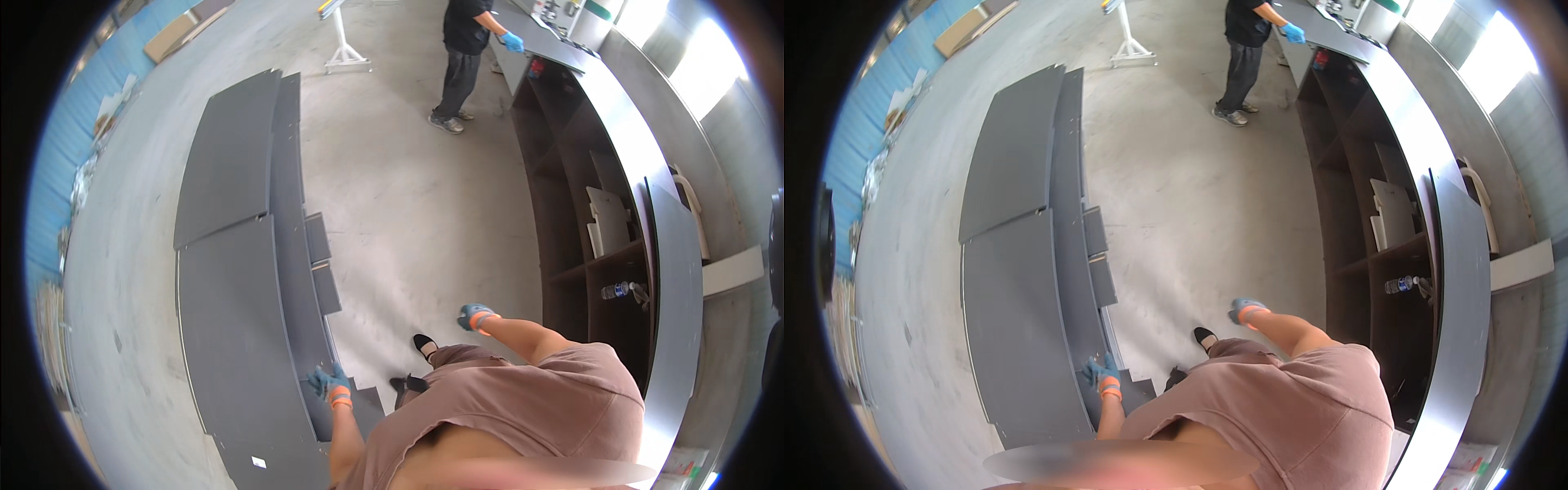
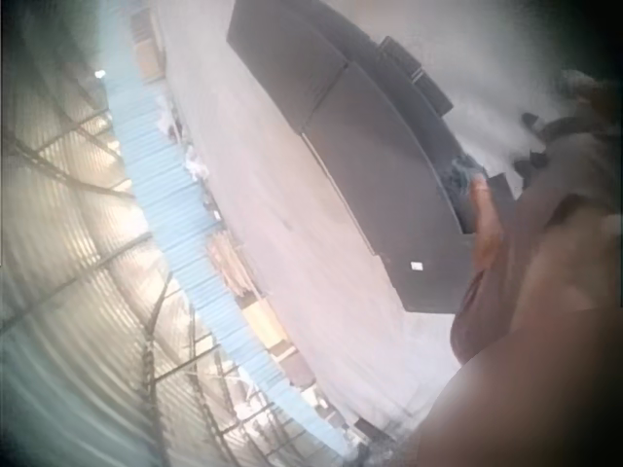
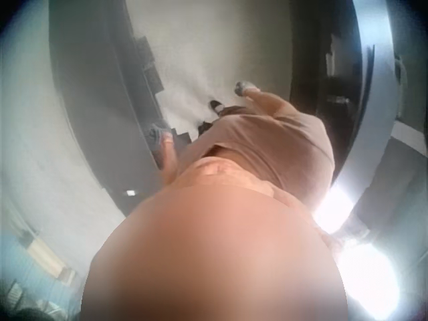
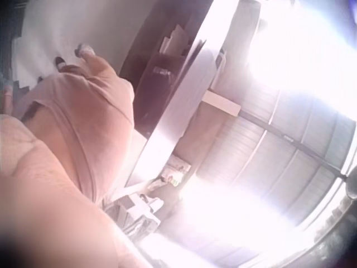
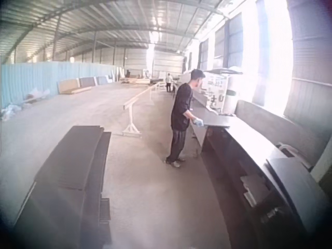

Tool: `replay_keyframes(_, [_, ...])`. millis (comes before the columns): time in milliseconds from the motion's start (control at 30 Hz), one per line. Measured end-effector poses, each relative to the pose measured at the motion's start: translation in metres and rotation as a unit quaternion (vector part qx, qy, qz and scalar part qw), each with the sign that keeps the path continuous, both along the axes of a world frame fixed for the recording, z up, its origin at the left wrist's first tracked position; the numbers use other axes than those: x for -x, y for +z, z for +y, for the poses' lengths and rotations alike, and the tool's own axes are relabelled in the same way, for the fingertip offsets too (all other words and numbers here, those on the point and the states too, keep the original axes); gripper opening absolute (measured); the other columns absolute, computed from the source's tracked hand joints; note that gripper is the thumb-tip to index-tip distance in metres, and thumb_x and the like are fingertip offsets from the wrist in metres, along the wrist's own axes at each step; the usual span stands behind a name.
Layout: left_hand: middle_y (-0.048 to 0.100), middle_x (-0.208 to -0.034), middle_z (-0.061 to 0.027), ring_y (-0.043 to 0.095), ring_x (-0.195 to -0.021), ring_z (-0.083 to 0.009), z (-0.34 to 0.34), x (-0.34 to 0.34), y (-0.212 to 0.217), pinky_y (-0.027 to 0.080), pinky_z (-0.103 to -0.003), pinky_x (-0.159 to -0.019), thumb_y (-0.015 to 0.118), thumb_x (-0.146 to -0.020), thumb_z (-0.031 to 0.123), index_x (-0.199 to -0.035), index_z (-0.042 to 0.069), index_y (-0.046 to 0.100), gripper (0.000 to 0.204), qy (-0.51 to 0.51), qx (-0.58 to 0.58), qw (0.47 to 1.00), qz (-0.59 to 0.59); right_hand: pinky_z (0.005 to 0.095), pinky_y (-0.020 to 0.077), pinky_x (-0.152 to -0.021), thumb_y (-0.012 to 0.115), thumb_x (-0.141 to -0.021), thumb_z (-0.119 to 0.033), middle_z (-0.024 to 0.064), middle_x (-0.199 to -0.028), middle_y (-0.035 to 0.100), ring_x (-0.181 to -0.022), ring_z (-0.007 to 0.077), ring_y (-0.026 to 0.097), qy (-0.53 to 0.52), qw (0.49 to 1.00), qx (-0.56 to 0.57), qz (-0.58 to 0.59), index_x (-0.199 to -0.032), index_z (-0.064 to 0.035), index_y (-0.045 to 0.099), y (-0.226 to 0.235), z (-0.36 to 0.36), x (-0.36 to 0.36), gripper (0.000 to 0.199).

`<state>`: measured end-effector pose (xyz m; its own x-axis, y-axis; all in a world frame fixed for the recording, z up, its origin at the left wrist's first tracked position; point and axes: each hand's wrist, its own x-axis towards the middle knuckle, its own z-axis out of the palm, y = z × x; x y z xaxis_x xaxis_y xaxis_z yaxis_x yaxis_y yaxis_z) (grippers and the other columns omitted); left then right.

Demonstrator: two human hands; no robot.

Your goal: The person lifts and stacks large gray panels on the floor in a warehouse. They handle the panels one at a time, aligning them into a growing pile while a coworker assists nearby.

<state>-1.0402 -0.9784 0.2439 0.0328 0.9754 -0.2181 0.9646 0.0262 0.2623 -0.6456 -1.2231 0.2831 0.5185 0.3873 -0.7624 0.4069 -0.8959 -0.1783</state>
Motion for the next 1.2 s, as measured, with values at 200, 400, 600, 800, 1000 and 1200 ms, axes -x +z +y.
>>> replay_keyframes(200, [0.048,-0.138,-0.0283,0.042,-0.133,-0.0398,-0.004,-0.103,-0.004,0.038,-0.045,-0.108,0.067,-0.084,0.047,-0.128,0.000,0.056,0.065,-0.182,-0.033,0.977,-0.106,0.0415,0.0488,-0.094,0.060,-0.081,-0.034,0.0145,-0.120,0.067,-0.113,0.0341,0.062,-0.178,0.984,0.014,0.010,-0.114,-0.0088,0.069,0.021,-0.109,-0.019,0.042])
replay_keyframes(400, [0.052,-0.134,-0.0277,0.046,-0.129,-0.0393,-0.031,-0.142,-0.012,0.041,-0.045,-0.105,0.068,-0.084,0.045,-0.124,-0.003,0.058,0.064,-0.284,0.077,0.951,-0.098,0.0405,0.0485,-0.092,0.057,-0.082,-0.030,0.0181,-0.117,0.067,-0.113,0.0373,0.061,-0.351,0.936,-0.034,0.013,-0.108,-0.0046,0.070,0.033,-0.192,0.063,0.039])
replay_keyframes(600, [0.056,-0.128,-0.0292,0.055,-0.119,-0.0410,-0.072,-0.154,-0.033,0.045,-0.045,-0.100,0.068,-0.085,0.044,-0.122,-0.007,0.058,0.064,-0.350,0.165,0.919,-0.074,0.0418,0.0464,-0.098,0.056,-0.085,-0.035,0.0185,-0.120,0.065,-0.115,0.0376,0.059,-0.392,0.919,-0.048,-0.003,-0.110,-0.0104,0.071,0.019,-0.304,0.106,0.038])
replay_keyframes(800, [0.063,-0.118,-0.0285,0.061,-0.111,-0.0396,-0.128,-0.189,-0.018,0.047,-0.043,-0.096,0.067,-0.086,0.043,-0.120,-0.007,0.059,0.061,-0.421,0.193,0.885,-0.058,0.0461,0.0493,-0.089,0.059,-0.085,-0.037,0.0184,-0.108,0.068,-0.103,0.0394,0.062,-0.465,0.864,-0.103,-0.165,-0.104,-0.0072,0.069,0.060,-0.386,0.094,0.037])
replay_keyframes(1000, [0.067,-0.112,-0.0257,0.064,-0.104,-0.0367,-0.228,-0.259,-0.037,0.049,-0.043,-0.092,0.067,-0.087,0.039,-0.115,-0.004,0.063,0.051,-0.393,0.323,0.857,-0.083,0.0448,0.0489,-0.089,0.066,-0.084,-0.024,0.0149,-0.114,0.063,-0.104,0.0365,0.060,-0.286,0.759,-0.215,-0.544,-0.110,-0.0083,0.063,0.132,-0.504,0.041,0.030])
replay_keyframes(1200, [0.067,-0.115,-0.0219,0.064,-0.105,-0.0370,-0.366,-0.308,-0.061,0.048,-0.043,-0.094,0.060,-0.089,0.043,-0.112,-0.001,0.065,0.050,-0.479,0.276,0.829,-0.087,0.0498,0.0368,-0.107,0.064,-0.089,-0.041,0.0224,-0.135,0.053,-0.126,0.0411,0.048,-0.315,0.695,0.011,-0.647,-0.124,-0.0026,0.060,0.158,-0.674,0.001,0.052])
